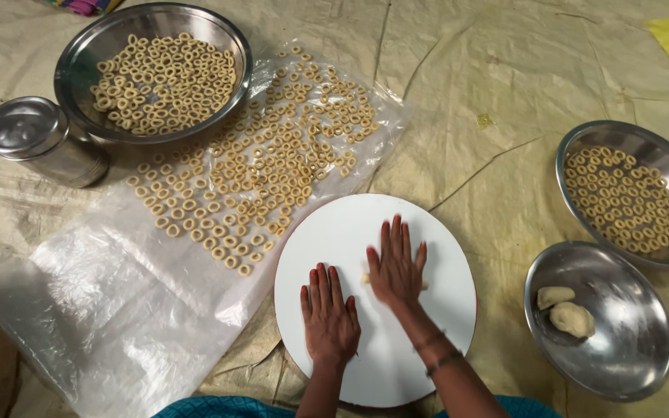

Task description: The person rolls a small piece of dough into a thin rope on a white board, then pinches off short segments and joins the ends to form small rings. The rings are placed on a plastic sheet and into metal bowls.

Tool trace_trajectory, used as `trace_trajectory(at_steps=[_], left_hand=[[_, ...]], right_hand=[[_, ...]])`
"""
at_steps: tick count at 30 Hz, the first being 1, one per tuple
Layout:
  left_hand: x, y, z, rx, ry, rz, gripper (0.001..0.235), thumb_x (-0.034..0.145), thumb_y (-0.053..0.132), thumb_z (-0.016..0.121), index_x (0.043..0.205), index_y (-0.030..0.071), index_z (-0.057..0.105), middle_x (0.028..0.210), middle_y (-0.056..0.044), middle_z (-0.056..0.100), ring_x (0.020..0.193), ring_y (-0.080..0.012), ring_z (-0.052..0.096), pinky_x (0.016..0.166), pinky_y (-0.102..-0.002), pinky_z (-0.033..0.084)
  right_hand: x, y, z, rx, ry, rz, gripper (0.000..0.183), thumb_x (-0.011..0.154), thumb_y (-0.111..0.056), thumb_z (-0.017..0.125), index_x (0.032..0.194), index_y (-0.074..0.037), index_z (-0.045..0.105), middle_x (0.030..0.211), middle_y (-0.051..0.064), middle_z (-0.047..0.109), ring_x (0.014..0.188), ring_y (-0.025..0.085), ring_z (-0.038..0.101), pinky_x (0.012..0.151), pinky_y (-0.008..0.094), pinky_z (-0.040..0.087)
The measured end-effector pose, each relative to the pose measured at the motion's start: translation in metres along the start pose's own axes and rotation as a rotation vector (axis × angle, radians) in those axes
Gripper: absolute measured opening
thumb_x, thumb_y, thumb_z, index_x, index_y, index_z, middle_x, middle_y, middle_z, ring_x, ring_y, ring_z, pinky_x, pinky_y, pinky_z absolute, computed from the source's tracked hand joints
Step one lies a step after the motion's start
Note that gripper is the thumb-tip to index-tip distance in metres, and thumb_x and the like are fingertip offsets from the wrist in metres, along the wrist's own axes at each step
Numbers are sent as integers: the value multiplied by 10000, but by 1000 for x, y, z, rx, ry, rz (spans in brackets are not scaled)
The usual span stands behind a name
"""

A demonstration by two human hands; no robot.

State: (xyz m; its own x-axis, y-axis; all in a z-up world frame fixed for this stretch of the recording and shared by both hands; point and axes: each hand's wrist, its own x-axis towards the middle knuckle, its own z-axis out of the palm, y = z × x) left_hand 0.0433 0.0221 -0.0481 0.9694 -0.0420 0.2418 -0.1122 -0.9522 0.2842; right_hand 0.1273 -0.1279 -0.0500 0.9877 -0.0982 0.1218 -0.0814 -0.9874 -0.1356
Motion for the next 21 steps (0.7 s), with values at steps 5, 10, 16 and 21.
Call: trace_trajectory(at_steps=[5,10,16,21], left_hand=[[0,-1,2,23,11,8,665,1031,387,224,1572,18,109,1659,-152,56,1536,-270,6,1215,-456,22],[2,0,1,13,66,25,664,1022,381,214,1565,16,105,1653,-155,61,1528,-272,10,1221,-463,24],[5,-2,-5,-105,-237,-63,631,1030,323,310,1583,48,185,1673,-119,136,1549,-245,74,1241,-465,29],[9,-11,-3,-264,-168,-69,598,994,219,468,1548,26,351,1650,-139,283,1544,-267,207,1253,-482,103]], right_hand=[[62,-3,-4,106,-51,160,713,1046,-555,167,1638,-158,142,1723,21,-23,1585,208,29,1217,588,48],[28,-5,-5,68,-64,-28,644,1056,-519,201,1627,-221,220,1724,55,60,1575,249,88,1213,589,98],[-60,-17,-9,107,-52,-124,575,1067,-463,259,1602,-263,320,1704,70,171,1553,290,173,1201,573,138],[-125,-17,-22,138,-41,-222,581,1057,-410,333,1602,-208,334,1692,80,222,1550,289,198,1198,574,137]])
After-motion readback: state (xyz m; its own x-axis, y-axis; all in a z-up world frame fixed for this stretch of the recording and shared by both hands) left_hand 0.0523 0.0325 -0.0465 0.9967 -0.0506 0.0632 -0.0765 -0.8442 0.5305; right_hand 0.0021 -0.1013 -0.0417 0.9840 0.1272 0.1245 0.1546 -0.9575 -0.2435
